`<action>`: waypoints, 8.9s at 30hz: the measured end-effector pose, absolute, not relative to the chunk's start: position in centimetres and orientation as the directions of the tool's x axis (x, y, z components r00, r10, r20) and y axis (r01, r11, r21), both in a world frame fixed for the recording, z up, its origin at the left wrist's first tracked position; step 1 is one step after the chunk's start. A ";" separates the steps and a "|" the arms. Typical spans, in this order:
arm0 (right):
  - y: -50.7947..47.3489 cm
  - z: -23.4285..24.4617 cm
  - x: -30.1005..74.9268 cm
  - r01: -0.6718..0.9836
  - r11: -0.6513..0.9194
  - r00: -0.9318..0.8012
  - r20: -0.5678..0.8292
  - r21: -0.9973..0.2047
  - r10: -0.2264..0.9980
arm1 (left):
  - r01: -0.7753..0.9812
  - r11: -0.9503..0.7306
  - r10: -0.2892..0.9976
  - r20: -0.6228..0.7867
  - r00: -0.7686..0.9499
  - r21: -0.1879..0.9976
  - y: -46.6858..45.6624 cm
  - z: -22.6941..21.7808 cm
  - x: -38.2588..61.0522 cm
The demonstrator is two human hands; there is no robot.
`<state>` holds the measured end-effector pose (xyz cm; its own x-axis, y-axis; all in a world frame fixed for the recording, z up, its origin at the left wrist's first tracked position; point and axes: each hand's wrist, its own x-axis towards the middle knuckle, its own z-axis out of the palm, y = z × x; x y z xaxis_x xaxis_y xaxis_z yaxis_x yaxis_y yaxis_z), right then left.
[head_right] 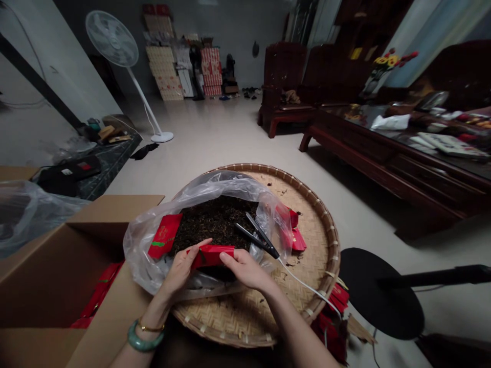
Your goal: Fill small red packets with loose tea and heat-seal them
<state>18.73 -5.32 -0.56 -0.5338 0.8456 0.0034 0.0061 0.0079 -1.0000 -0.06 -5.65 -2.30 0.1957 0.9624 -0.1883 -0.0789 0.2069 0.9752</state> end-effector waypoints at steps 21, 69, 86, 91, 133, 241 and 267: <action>-5.4 -1.3 15.9 0.100 -0.033 -0.487 -0.078 -0.994 0.870 | 0.709 -0.593 0.753 0.575 0.320 0.382 -7.1 -3.6 -0.4; 2.5 -5.5 12.1 0.167 -0.048 -0.248 -0.089 -0.985 0.965 | 0.551 -0.256 0.839 0.466 -0.281 0.794 -5.7 -5.1 -4.6; 0.4 -3.3 14.3 -0.701 -0.642 -0.468 -0.479 -0.310 0.743 | 0.568 -0.295 0.848 0.484 -0.214 0.768 -5.7 -4.5 -3.3; -0.4 -3.4 14.7 -0.740 -0.633 -0.482 -0.480 -0.225 0.733 | 0.561 -0.313 0.853 0.487 -0.190 0.767 -5.8 -4.2 -2.6; -1.9 4.0 19.9 -0.089 -0.326 -0.537 -0.230 -0.941 0.811 | 0.624 -0.422 0.875 0.475 0.092 0.658 -5.1 -4.0 -1.0; -4.3 3.2 16.4 0.469 0.573 -0.506 0.327 -0.673 0.798 | 0.527 -0.324 0.945 0.242 0.219 0.786 -4.7 -3.1 -2.8; -5.5 2.5 15.4 0.686 0.636 -0.514 0.383 -0.354 0.768 | 0.525 -0.308 0.950 0.284 0.129 0.793 -5.7 -3.0 -2.1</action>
